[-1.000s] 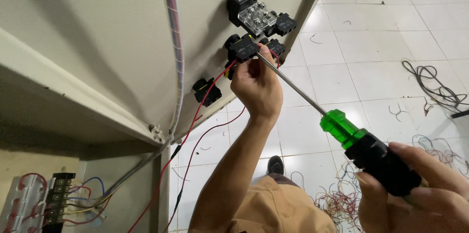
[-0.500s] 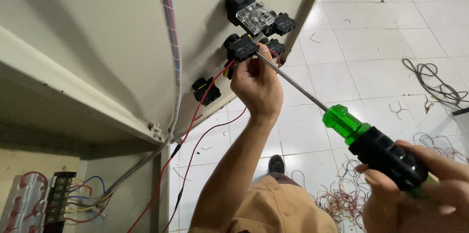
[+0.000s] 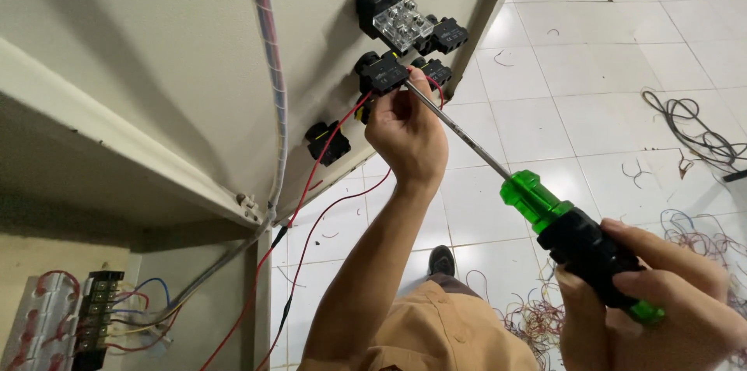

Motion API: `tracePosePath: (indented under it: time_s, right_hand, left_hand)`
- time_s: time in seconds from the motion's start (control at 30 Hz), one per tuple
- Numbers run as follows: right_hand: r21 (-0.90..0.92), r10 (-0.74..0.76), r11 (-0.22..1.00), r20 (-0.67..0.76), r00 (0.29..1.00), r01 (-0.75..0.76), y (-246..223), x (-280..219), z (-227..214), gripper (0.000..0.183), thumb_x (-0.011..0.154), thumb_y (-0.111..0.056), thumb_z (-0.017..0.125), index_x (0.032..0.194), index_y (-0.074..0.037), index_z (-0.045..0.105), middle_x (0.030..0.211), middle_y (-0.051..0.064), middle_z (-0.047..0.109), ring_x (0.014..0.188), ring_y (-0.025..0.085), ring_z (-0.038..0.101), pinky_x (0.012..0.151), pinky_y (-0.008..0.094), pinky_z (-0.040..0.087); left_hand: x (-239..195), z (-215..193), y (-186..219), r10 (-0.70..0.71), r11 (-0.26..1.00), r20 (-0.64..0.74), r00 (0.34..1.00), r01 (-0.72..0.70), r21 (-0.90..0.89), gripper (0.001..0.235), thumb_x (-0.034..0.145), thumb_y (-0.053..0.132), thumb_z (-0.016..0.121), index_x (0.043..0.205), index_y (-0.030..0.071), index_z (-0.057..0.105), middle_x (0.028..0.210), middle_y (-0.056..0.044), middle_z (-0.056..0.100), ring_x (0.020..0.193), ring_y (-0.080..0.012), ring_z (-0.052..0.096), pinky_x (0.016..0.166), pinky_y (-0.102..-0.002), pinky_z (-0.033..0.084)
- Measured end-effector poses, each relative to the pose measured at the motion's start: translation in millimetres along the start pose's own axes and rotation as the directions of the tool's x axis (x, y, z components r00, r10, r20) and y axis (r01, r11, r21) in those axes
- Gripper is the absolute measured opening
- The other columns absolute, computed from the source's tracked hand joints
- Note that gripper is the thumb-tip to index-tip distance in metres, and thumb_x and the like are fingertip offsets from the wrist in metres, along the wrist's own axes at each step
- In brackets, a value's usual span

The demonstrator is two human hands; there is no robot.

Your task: The person connects red wires to terminals on black electrical components mounted inside a control panel. They use a green-handled screwdriver to tighten the terminal screws and secure the connections. The person occasionally bends wires and adjusts their position while working.

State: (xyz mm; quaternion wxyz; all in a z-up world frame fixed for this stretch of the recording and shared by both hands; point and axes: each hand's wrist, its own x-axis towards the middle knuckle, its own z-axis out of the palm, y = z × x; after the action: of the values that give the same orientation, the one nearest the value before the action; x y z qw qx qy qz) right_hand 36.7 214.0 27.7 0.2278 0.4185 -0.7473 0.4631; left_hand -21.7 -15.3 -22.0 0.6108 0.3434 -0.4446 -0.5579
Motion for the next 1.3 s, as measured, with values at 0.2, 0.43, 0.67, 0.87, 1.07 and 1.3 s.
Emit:
tracePosePath:
  time_s: [0.2,0.43,0.67,0.87,1.07,1.3]
  right_hand:
    - [-0.079,0.271,0.96,-0.005,0.963,-0.27,3,7,0,0.042,0.089,-0.023,0.067,0.096,0.015,0.049,0.099,0.033,0.06,0.08,0.035,0.062,0.068,0.04,0.044]
    - [0.187,0.061,0.98,0.034,0.998,-0.067,-4,21,6,0.058,0.085,0.013,0.065,0.121,-0.002,0.022,0.127,0.044,0.048,0.102,0.041,0.064,0.081,0.042,0.06]
    - [0.114,0.207,0.969,0.093,0.974,-0.217,-25,20,-2,0.042,0.092,0.009,0.068,0.119,0.0,0.037,0.138,0.036,0.051,0.119,0.034,0.062,0.091,0.037,0.06]
    - [0.062,0.121,0.99,0.049,0.991,-0.124,-12,13,0,0.037,0.093,0.005,0.073,0.115,-0.001,0.044,0.135,0.033,0.06,0.114,0.032,0.061,0.09,0.035,0.055]
    - [0.073,0.066,0.995,0.067,0.996,-0.071,2,10,-1,0.037,0.093,0.003,0.072,0.118,-0.002,0.045,0.136,0.034,0.055,0.118,0.034,0.06,0.087,0.036,0.057]
    - [0.078,0.002,0.997,0.049,0.999,-0.006,14,4,0,0.034,0.095,0.001,0.071,0.118,-0.003,0.047,0.134,0.036,0.054,0.116,0.035,0.063,0.087,0.039,0.061]
  left_hand:
    - [1,1,-1,0.004,0.996,0.016,1.0,-0.003,-0.087,0.022,0.097,0.02,0.067,0.086,0.002,0.073,0.064,0.0,0.065,0.062,-0.0067,0.057,0.061,-0.027,0.052]
    - [2,-5,3,0.036,0.997,0.049,0.998,-0.033,-0.074,0.019,0.096,0.02,0.069,0.092,0.003,0.075,0.066,0.003,0.061,0.063,-0.0059,0.05,0.06,-0.026,0.049]
    - [3,-22,19,-0.047,0.999,0.18,0.983,0.048,0.003,0.043,0.094,0.028,0.067,0.059,0.009,0.051,0.053,0.003,0.048,0.054,-0.0061,0.04,0.048,-0.028,0.039]
    - [1,-40,43,-0.257,0.963,0.32,0.912,0.27,0.006,0.026,0.082,0.016,0.05,0.079,-0.004,0.066,0.063,-0.006,0.066,0.032,-0.0156,0.049,0.04,-0.026,0.039]
    - [12,-31,71,-0.46,0.885,0.203,0.864,0.466,0.02,0.047,0.092,0.042,0.054,0.083,-0.003,0.059,0.063,-0.015,0.067,0.031,-0.0135,0.041,0.035,-0.027,0.026]
    - [17,-28,75,-0.51,0.859,0.133,0.85,0.512,0.015,0.035,0.085,0.033,0.062,0.075,0.0,0.059,0.062,-0.018,0.063,0.033,-0.0144,0.041,0.039,-0.028,0.027]
